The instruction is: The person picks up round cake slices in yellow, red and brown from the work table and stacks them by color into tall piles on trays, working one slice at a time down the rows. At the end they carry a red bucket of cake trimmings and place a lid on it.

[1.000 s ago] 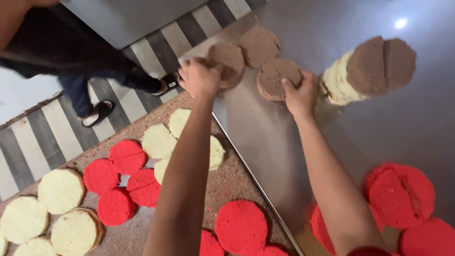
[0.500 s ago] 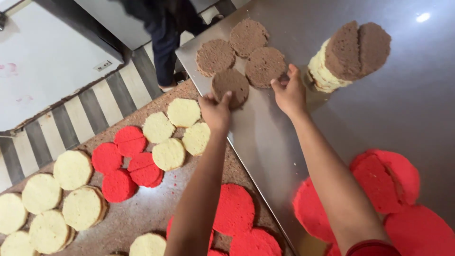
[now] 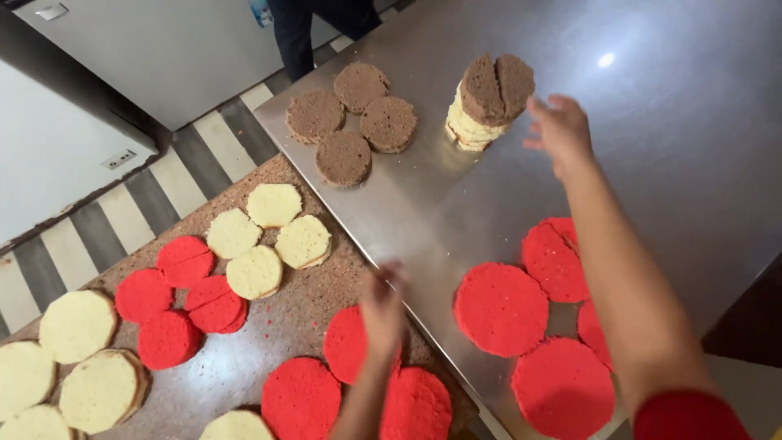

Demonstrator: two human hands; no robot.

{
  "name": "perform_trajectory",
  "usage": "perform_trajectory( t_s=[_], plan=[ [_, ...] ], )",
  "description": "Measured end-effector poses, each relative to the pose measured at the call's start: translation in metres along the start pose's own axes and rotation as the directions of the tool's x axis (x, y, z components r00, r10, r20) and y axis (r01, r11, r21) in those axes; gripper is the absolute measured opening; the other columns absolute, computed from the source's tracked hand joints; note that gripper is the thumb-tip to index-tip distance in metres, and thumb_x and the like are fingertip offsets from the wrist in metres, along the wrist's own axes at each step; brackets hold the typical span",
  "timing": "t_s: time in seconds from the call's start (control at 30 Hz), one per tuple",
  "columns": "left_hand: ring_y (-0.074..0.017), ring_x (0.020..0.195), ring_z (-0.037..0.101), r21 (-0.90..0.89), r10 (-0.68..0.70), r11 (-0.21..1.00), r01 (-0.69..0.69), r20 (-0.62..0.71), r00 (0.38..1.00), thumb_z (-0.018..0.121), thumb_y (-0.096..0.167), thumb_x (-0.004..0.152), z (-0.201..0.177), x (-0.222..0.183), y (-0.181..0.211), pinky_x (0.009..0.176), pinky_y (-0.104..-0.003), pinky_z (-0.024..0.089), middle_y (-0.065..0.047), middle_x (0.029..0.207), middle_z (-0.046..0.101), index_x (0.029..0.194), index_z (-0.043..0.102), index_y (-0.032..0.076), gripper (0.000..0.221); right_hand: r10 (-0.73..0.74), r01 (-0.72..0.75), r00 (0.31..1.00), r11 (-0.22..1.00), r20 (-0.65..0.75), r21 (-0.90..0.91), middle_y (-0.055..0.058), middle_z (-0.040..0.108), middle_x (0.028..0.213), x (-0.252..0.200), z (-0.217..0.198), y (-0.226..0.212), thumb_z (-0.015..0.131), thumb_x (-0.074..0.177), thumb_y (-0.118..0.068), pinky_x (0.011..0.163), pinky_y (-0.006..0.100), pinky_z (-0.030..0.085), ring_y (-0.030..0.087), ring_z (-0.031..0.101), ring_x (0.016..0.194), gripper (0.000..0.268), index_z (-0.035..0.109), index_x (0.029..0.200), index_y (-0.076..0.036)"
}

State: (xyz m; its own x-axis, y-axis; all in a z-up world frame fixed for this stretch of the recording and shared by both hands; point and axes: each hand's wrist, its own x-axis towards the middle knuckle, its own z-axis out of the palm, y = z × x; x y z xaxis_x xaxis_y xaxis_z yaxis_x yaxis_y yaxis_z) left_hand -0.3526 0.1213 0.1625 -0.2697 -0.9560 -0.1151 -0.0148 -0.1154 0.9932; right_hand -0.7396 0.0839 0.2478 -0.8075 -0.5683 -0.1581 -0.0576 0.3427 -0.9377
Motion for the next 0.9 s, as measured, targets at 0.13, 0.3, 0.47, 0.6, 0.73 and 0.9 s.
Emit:
perform_trajectory(
  t_s=[0.13,0.3,0.47,0.6,0.73,0.9],
  plan=[
    [-0.0147,0.095,0.068,-0.227,-0.171,0.948,0.226,0.237,0.956,0.074,0.006,0.091,-0.030,-0.128,-0.056,0.085,-0.030,0.058,-0.007,0.100,0.069,0.115,0.064,0.002,0.027,0.111,-0.109,0.994,0.990,0.013,-0.094,0.025,0.049,0.140,0.034,0.018,-0.041,0.072,0.100,-0.039,0.082,0.044,0.064,0.033,0.061,0.114,0.075,0.033,0.148,0.004],
    [-0.0125,0.089,0.067,-0.136,-0.151,0.979,0.152,0.018,0.988,0.075,0.012,0.092,-0.007,-0.085,-0.008,0.080,-0.028,0.056,-0.005,0.096,0.071,0.110,0.068,0.000,0.022,0.289,-0.245,0.935,0.945,0.205,-0.217,0.025,0.063,0.134,0.072,0.025,-0.029,0.069,0.095,-0.035,0.079,0.044,0.063,0.035,0.071,0.100,0.062,0.051,0.142,0.001],
    [-0.0151,0.097,0.071,0.076,0.111,0.991,-0.114,0.038,0.993,0.072,0.025,0.094,0.148,0.061,0.081,0.086,-0.030,0.059,-0.009,0.107,0.073,0.124,0.066,0.000,0.039,0.219,-0.127,0.905,0.957,0.365,-0.260,0.025,0.061,0.126,0.106,0.012,-0.026,0.076,0.093,-0.029,0.067,0.040,0.064,0.036,0.073,0.088,0.059,0.051,0.136,0.002],
    [-0.0301,0.108,0.073,0.240,0.123,0.967,-0.086,-0.144,0.982,0.070,0.042,0.094,0.239,0.184,0.065,0.091,-0.039,0.056,-0.021,0.119,0.074,0.135,0.062,-0.001,0.060,0.183,-0.107,0.842,0.979,0.507,-0.175,0.022,0.070,0.114,0.118,0.001,-0.013,0.075,0.093,-0.030,0.059,0.035,0.062,0.029,0.075,0.082,0.052,0.058,0.128,0.004],
    [-0.0335,0.106,0.072,0.375,0.042,0.924,0.080,-0.306,0.951,0.076,0.042,0.090,0.270,0.227,0.056,0.092,-0.040,0.055,-0.022,0.111,0.075,0.129,0.069,-0.003,0.060,0.140,-0.076,0.815,0.988,0.562,-0.136,0.019,0.073,0.107,0.127,-0.004,-0.019,0.072,0.094,-0.029,0.058,0.035,0.062,0.028,0.073,0.074,0.047,0.060,0.125,0.004],
    [-0.0280,0.086,0.075,0.108,-0.130,0.979,0.174,-0.334,0.934,0.080,0.029,0.082,0.278,0.222,0.080,0.073,-0.036,0.059,-0.021,0.097,0.076,0.121,0.067,-0.010,0.057,0.121,-0.058,0.742,0.992,0.660,-0.116,0.020,0.072,0.109,0.145,-0.013,-0.023,0.070,0.095,-0.029,0.060,0.037,0.062,0.030,0.072,0.077,0.043,0.060,0.121,0.003]
  ],
)
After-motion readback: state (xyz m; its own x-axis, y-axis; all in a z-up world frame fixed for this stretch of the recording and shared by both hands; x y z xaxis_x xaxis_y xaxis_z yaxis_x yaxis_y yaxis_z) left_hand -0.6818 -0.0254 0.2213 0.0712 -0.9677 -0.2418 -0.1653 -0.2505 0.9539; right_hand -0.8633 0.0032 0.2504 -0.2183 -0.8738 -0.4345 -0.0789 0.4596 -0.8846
